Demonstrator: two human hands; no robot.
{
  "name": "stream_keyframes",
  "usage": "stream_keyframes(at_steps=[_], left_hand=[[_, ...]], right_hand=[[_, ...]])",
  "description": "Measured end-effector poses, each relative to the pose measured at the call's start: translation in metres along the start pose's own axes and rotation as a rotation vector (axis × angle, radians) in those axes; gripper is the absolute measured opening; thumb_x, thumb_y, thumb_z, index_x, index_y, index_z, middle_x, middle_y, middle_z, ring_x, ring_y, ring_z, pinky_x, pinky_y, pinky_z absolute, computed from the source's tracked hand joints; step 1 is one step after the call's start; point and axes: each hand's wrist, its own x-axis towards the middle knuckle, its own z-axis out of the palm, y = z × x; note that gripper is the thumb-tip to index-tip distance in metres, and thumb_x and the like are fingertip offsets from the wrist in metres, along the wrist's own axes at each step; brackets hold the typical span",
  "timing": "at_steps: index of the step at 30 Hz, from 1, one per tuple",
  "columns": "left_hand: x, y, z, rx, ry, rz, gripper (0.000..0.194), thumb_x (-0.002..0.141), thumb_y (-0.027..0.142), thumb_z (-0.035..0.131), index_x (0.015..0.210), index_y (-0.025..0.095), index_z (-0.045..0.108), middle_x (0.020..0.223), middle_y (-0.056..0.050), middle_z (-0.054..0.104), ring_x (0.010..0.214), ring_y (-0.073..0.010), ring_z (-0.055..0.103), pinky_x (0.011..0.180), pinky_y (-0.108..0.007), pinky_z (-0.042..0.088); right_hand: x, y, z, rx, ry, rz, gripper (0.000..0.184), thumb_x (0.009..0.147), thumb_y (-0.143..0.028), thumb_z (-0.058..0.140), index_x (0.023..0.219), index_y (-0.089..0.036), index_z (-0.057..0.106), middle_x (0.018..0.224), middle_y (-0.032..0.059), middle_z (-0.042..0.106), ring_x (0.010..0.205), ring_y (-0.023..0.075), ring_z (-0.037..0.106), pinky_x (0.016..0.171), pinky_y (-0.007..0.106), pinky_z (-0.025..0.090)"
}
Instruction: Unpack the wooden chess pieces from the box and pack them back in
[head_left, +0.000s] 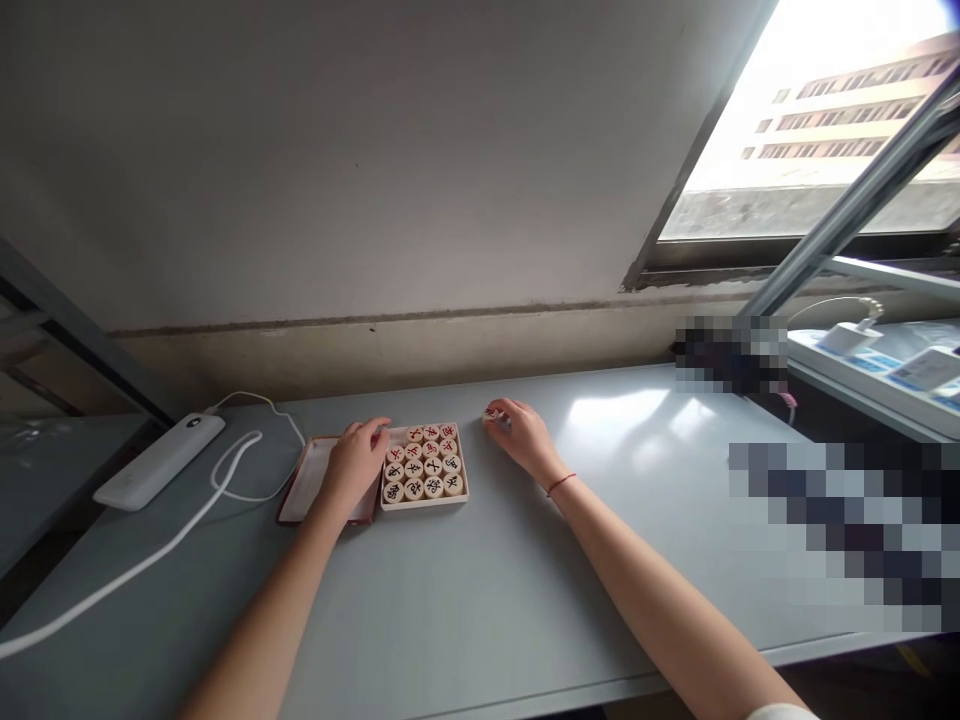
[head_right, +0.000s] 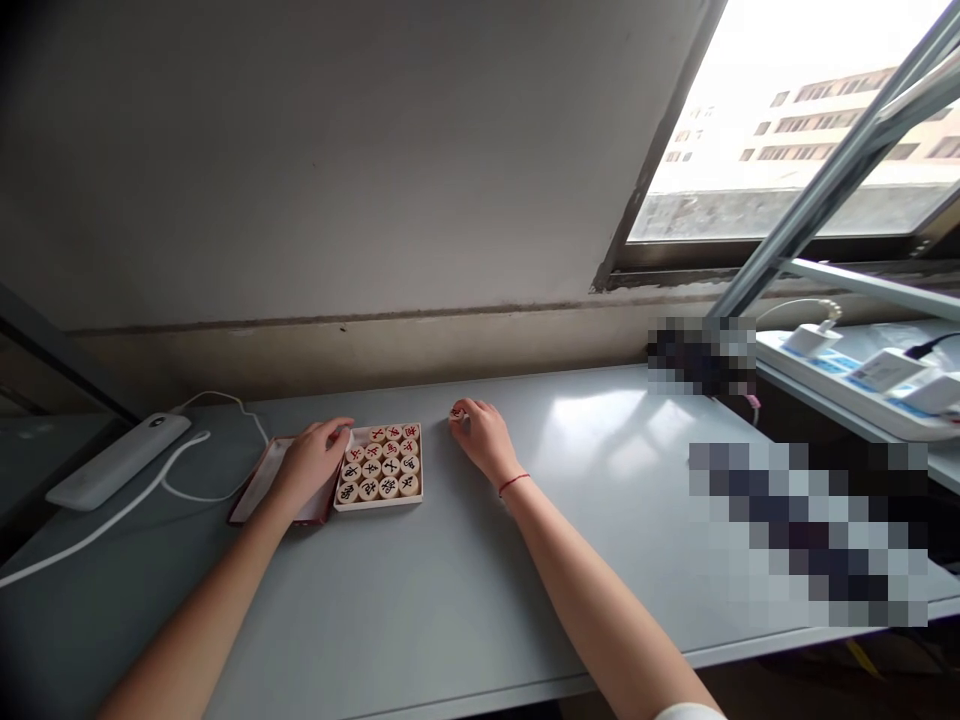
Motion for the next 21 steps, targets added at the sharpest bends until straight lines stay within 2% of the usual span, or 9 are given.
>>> stream_keyframes(at_steps=[4, 10, 13, 17, 21], left_hand=[[0.001, 0.002, -0.001, -0.001, -0.024, 0.003, 0.033, 0.090, 0.029, 0.042, 0.111, 0.021, 0.065, 0.096, -0.007, 0.068, 0.088, -0.0223, 0.065, 0.075, -0.028, 0.046], [0.000, -0.001, 0.000, 0.009, -0.080, -0.002, 0.032, 0.089, 0.027, 0.041, 0.112, 0.020, 0.063, 0.074, -0.002, 0.070, 0.065, -0.0184, 0.065, 0.059, -0.025, 0.043], [-0.001, 0.001, -0.001, 0.043, -0.069, 0.015, 0.032, 0.090, 0.025, 0.041, 0.112, 0.020, 0.063, 0.079, -0.002, 0.071, 0.071, -0.0185, 0.065, 0.062, -0.024, 0.044], [-0.002, 0.013, -0.004, 0.135, -0.025, 0.057, 0.033, 0.090, 0.023, 0.039, 0.114, 0.019, 0.062, 0.098, -0.007, 0.069, 0.085, -0.0219, 0.064, 0.070, -0.028, 0.045], [0.001, 0.031, -0.003, 0.242, -0.023, 0.110, 0.038, 0.091, 0.029, 0.036, 0.086, 0.018, 0.072, 0.093, -0.012, 0.067, 0.090, -0.0277, 0.060, 0.078, -0.037, 0.045]], right_hand=[[0.000, 0.000, 0.001, -0.014, 0.002, -0.009, 0.013, 0.077, -0.018, 0.054, 0.089, -0.022, 0.059, 0.086, 0.0040, 0.066, 0.078, 0.0191, 0.058, 0.071, 0.028, 0.042], [0.000, -0.002, 0.003, -0.043, 0.006, 0.003, 0.013, 0.077, -0.019, 0.052, 0.089, -0.023, 0.058, 0.082, 0.0032, 0.067, 0.079, 0.0209, 0.057, 0.070, 0.029, 0.042], [0.001, -0.003, 0.005, -0.040, 0.009, 0.005, 0.014, 0.077, -0.020, 0.052, 0.090, -0.023, 0.057, 0.083, 0.0028, 0.068, 0.079, 0.0210, 0.057, 0.069, 0.029, 0.042], [0.002, -0.002, 0.009, -0.013, 0.004, 0.023, 0.017, 0.077, -0.022, 0.053, 0.095, -0.024, 0.055, 0.089, 0.0026, 0.068, 0.082, 0.0215, 0.058, 0.072, 0.030, 0.043], [0.002, -0.004, 0.011, -0.027, 0.040, 0.013, 0.020, 0.079, -0.024, 0.055, 0.098, -0.024, 0.054, 0.096, 0.0047, 0.067, 0.091, 0.0243, 0.057, 0.077, 0.034, 0.044]])
